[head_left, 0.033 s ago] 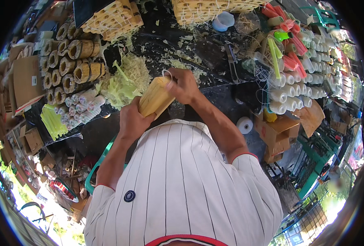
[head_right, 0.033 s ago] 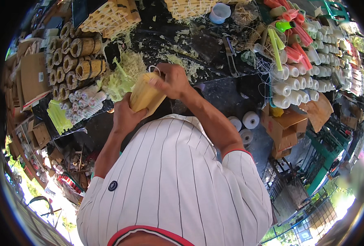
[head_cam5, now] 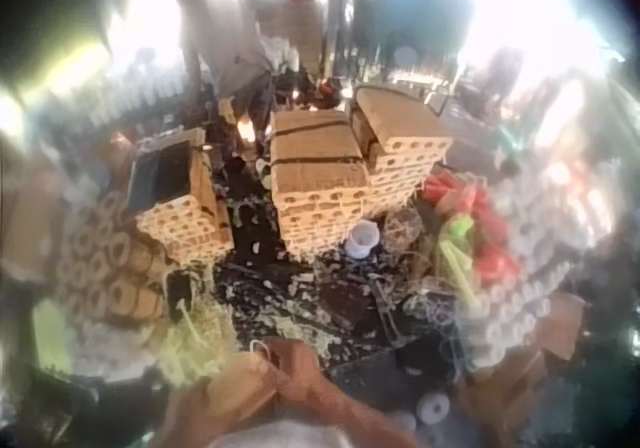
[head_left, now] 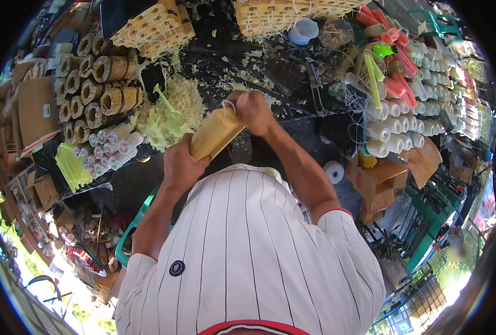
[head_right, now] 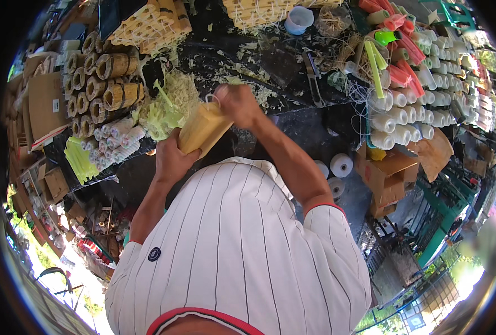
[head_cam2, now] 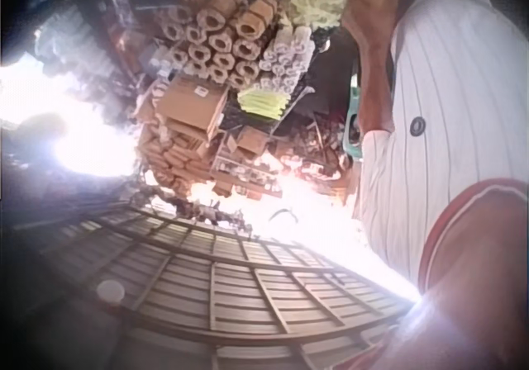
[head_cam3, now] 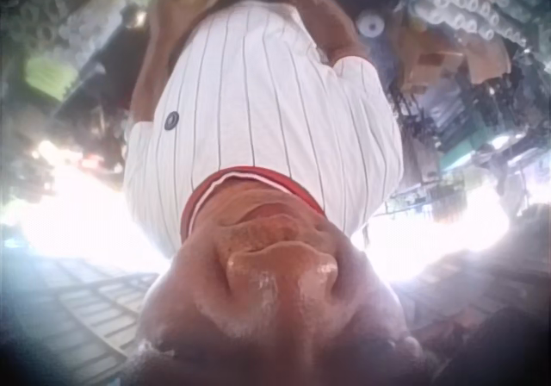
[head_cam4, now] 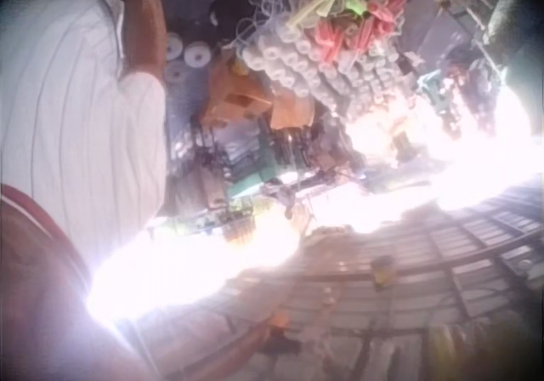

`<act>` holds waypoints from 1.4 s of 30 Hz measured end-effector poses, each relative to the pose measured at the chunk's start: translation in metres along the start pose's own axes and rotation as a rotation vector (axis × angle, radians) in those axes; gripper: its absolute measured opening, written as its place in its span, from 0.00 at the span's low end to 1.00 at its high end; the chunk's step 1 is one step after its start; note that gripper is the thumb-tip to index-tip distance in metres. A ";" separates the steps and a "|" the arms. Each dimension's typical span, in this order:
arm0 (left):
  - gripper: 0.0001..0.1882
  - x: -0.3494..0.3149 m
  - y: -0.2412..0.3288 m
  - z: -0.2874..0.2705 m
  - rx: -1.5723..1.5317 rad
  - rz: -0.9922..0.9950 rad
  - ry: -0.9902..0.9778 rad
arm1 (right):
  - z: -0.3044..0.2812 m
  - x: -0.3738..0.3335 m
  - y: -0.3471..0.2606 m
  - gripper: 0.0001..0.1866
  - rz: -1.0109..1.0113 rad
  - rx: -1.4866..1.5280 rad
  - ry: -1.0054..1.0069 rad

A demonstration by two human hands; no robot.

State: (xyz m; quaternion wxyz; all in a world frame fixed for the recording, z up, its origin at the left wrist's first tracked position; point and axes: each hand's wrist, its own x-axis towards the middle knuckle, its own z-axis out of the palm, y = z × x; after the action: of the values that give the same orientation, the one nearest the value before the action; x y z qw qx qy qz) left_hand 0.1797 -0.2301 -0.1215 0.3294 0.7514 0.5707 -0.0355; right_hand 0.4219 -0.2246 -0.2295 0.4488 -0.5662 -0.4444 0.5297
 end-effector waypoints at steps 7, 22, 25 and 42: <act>0.28 -0.003 -0.017 0.010 0.044 0.000 0.094 | -0.177 0.098 0.086 0.26 0.257 -0.978 0.646; 0.27 0.005 -0.019 -0.001 0.081 -0.009 0.143 | -0.193 0.064 0.012 0.13 -0.071 -0.765 0.776; 0.28 0.017 -0.016 -0.006 0.102 0.032 0.136 | -0.163 0.049 0.004 0.15 -0.169 -0.409 0.691; 0.27 0.099 0.021 0.027 0.235 0.280 -0.097 | -0.080 0.008 0.106 0.14 0.323 -0.268 0.507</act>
State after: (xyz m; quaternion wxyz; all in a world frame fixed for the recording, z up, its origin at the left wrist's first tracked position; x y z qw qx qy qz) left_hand 0.2414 -0.1643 -0.1752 0.2682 0.8542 0.4358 -0.0918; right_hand 0.5048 -0.2416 -0.3318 0.3768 -0.7973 -0.2887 0.3728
